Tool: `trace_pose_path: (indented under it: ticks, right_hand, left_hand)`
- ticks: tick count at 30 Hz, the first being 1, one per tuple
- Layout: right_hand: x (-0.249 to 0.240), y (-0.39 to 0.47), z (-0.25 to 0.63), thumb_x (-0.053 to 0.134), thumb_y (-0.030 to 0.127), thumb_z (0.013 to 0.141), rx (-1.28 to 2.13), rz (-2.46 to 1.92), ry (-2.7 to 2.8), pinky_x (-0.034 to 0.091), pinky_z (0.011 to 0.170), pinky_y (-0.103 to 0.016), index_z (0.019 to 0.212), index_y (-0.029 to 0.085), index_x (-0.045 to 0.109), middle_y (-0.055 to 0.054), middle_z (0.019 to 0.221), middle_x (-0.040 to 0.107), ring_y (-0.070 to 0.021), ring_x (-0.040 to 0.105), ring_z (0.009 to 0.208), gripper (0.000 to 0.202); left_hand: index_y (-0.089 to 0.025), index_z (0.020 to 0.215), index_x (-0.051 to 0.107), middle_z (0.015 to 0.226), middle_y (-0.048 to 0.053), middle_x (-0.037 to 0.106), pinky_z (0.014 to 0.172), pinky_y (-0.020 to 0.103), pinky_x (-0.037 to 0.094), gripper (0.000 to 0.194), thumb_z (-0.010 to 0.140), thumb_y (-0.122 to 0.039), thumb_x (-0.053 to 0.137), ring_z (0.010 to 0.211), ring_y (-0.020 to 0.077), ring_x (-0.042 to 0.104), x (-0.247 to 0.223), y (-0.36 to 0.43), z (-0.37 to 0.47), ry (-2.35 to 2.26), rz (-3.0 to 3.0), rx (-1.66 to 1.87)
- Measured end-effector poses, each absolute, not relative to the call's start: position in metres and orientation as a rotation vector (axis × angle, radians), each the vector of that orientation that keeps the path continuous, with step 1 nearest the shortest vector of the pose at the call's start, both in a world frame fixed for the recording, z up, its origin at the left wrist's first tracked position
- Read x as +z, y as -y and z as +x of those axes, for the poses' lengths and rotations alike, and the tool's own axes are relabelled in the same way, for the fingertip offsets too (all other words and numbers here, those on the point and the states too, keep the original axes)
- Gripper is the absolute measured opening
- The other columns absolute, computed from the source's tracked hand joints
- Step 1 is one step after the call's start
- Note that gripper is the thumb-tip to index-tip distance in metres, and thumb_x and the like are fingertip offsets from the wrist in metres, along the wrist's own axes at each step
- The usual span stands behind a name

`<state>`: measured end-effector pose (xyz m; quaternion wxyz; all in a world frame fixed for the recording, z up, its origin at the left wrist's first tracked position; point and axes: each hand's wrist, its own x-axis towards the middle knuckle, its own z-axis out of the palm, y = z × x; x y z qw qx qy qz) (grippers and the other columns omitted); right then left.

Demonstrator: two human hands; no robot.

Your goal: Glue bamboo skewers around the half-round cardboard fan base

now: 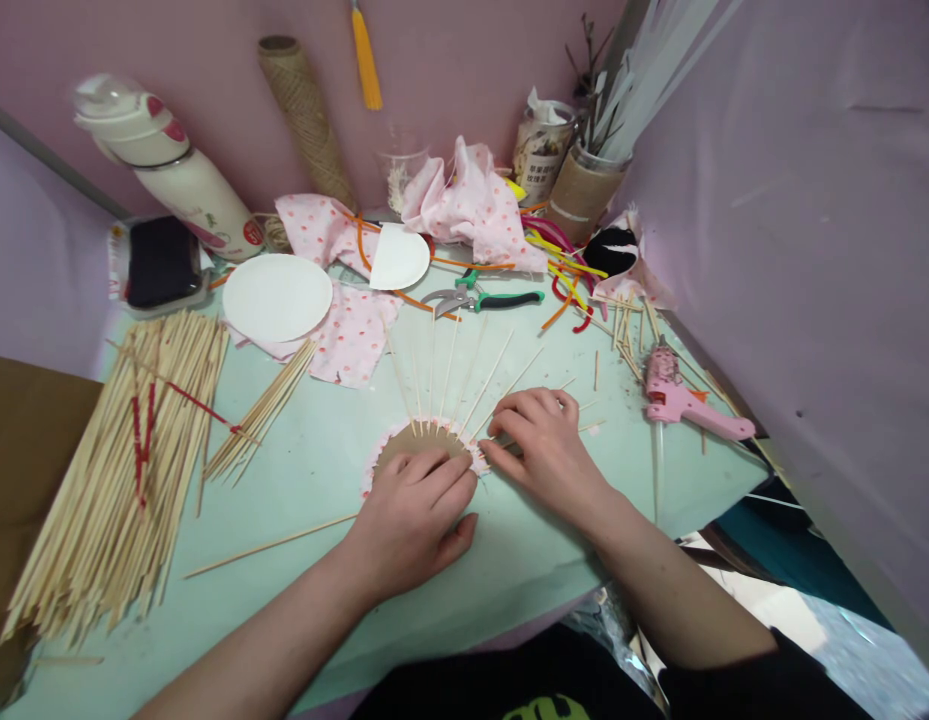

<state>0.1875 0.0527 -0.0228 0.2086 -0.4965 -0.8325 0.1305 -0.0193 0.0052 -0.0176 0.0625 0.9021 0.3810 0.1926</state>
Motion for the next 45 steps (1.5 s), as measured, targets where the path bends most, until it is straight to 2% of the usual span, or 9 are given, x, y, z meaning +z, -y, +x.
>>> trace_pose_path:
  ticks: [45]
  right_hand:
    - [-0.0212,-0.0528,0.188,0.065,0.03,0.091,0.372,-1.385,2.318,0.028,0.096,-0.043,0.082,0.022,0.063,-0.004,0.098,0.068,-0.023,0.055,0.099,0.013]
  left_hand:
    - [-0.014,0.11,0.064,0.119,0.008,0.072,0.083,0.041,0.043,0.025,0.089,-0.026,0.055,0.102,0.0254,0.061,-0.0169,-0.0045,-0.0189,-1.164,2.713,0.576]
